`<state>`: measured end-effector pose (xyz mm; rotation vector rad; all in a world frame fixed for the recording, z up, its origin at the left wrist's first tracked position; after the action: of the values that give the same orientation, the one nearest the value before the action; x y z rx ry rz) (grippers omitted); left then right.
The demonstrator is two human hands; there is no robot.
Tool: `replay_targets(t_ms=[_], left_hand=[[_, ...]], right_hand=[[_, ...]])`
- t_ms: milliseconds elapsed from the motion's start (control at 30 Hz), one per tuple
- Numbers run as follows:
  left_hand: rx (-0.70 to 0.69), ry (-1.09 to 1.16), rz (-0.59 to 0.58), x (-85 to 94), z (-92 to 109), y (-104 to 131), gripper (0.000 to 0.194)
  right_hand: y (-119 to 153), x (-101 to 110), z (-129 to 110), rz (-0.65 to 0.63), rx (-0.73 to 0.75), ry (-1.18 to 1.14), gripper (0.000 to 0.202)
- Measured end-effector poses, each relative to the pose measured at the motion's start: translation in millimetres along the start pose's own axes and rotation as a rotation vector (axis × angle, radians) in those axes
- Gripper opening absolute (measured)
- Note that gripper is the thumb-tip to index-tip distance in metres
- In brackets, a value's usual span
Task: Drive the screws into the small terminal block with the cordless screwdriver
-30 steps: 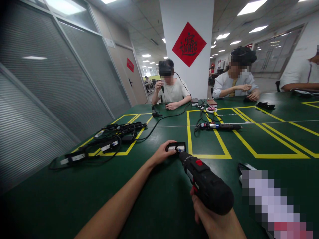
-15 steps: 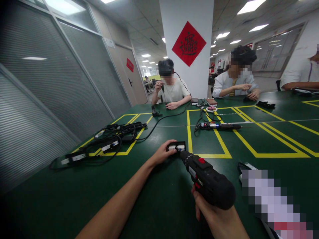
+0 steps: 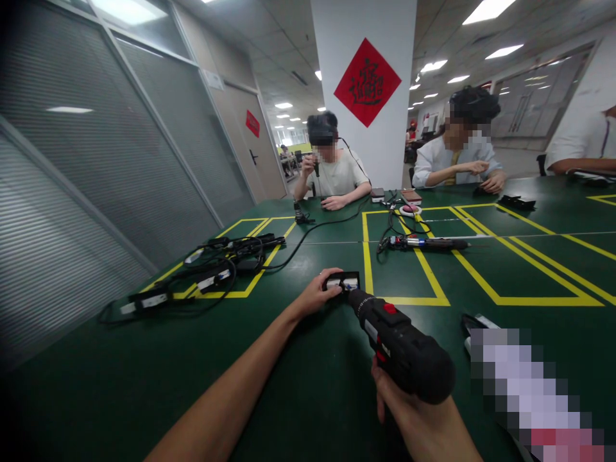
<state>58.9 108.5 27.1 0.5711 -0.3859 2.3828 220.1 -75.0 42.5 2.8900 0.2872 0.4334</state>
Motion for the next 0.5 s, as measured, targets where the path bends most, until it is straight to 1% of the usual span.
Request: replay_targets(t_ms=[100, 233, 367, 400, 500], left_hand=[[0.005, -0.002, 0.009, 0.6, -0.9, -0.4, 0.046], [0.002, -0.006, 0.004, 0.6, 0.8, -0.4, 0.046], [0.003, -0.012, 0.006, 1.3, 3.8, 1.1, 0.046], [-0.001, -0.019, 0.007, 1.5, 4.8, 1.3, 0.045], [-0.026, -0.061, 0.012, 2.2, 8.7, 1.3, 0.034]], right_hand=[[0.5, 4.0, -2.1, 0.043, 0.028, -0.020, 0.037], [-1.6, 6.2, -9.0, 0.034, 0.067, 0.007, 0.035], [-1.5, 11.5, -16.2, 0.064, 0.123, 0.042, 0.039], [-1.0, 11.6, -17.2, 0.064, 0.126, 0.054, 0.038], [-0.5, 6.8, -15.5, 0.024, 0.087, 0.101, 0.027]])
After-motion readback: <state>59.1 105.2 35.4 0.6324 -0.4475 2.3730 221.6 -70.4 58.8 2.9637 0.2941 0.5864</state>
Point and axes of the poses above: each hand's wrist, its own y-axis away from the middle knuckle, its own x-axis out of the back of the hand, z = x × y, the point moved 10 cm from there along -y, towards the middle knuckle, and after that the axes turned 15 degrees about -z, right-handed, at the moved point
